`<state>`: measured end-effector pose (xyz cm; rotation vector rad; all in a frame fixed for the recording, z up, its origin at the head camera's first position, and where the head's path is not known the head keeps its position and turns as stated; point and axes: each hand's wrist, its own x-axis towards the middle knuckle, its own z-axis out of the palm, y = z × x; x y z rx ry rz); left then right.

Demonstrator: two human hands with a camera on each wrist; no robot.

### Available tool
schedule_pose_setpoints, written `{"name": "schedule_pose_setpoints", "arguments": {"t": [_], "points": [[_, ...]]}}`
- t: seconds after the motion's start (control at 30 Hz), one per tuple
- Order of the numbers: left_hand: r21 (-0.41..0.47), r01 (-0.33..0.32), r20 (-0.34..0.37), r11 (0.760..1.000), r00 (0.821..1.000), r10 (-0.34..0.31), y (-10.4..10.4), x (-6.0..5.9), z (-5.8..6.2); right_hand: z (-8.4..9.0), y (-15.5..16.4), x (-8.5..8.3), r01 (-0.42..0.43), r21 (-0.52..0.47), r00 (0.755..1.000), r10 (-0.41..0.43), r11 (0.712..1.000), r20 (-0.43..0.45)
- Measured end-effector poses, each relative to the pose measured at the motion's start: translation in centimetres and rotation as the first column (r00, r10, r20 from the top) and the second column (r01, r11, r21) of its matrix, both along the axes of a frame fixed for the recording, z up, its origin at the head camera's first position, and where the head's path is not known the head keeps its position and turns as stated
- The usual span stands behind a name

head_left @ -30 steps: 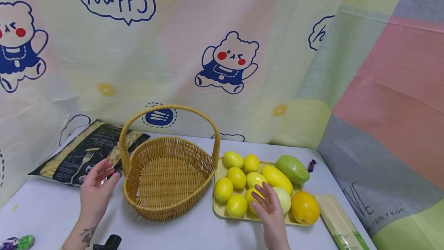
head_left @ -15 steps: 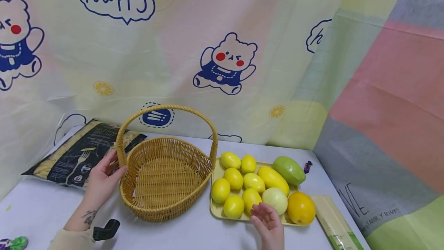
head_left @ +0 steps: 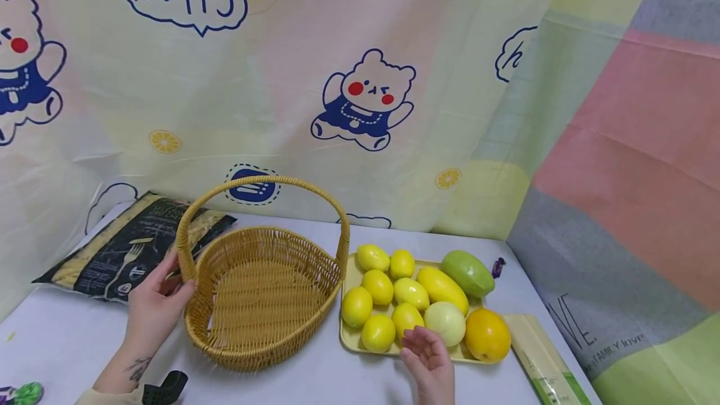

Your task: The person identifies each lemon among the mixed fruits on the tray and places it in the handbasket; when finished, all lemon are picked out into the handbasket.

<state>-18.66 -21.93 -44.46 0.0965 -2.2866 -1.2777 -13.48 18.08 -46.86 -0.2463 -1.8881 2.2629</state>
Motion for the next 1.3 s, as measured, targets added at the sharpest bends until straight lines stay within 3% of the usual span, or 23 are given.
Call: {"name": "schedule_pose_setpoints", "arguments": {"t": [0.37, 0.77, 0.83, 1.03, 1.1, 1.17, 1.3], "points": [[0.068, -0.068, 0.034, 0.995, 0.997, 0.065, -0.1, 2.7, 0.1, -0.2, -1.0, -0.9, 0.026, 0.055, 0.998, -0.029, 0.998, 0.050], [0.095, -0.087, 0.083, 0.992, 0.993, 0.079, -0.2, 2.6, -0.2, -0.7, -2.7, -2.0, 0.026, 0.169, 0.996, -0.040, 0.985, 0.079], [0.085, -0.082, 0.093, 0.993, 0.993, 0.074, -0.7, 2.3, -0.8, -0.7, -3.0, -2.2, 0.027, 0.197, 0.997, -0.041, 0.980, 0.067], [0.038, -0.096, 0.082, 0.995, 0.992, 0.093, -3.3, -0.1, -6.0, -0.8, -4.1, -2.9, 0.007, 0.267, 0.998, -0.023, 0.964, 0.054], [0.049, -0.086, 0.070, 0.995, 0.994, 0.083, -3.8, -0.4, -6.8, -0.9, -4.4, -3.0, -0.018, 0.282, 0.998, 0.002, 0.959, 0.059], [0.058, -0.093, 0.074, 0.994, 0.993, 0.088, -3.7, -0.3, -6.6, -1.0, -4.7, -3.2, -0.045, 0.304, 0.997, 0.025, 0.952, 0.071], [0.092, -0.112, 0.114, 0.989, 0.988, 0.101, -2.1, 0.9, -3.9, -1.0, -4.9, -3.6, -0.073, 0.353, 0.995, 0.044, 0.933, 0.092]]}}
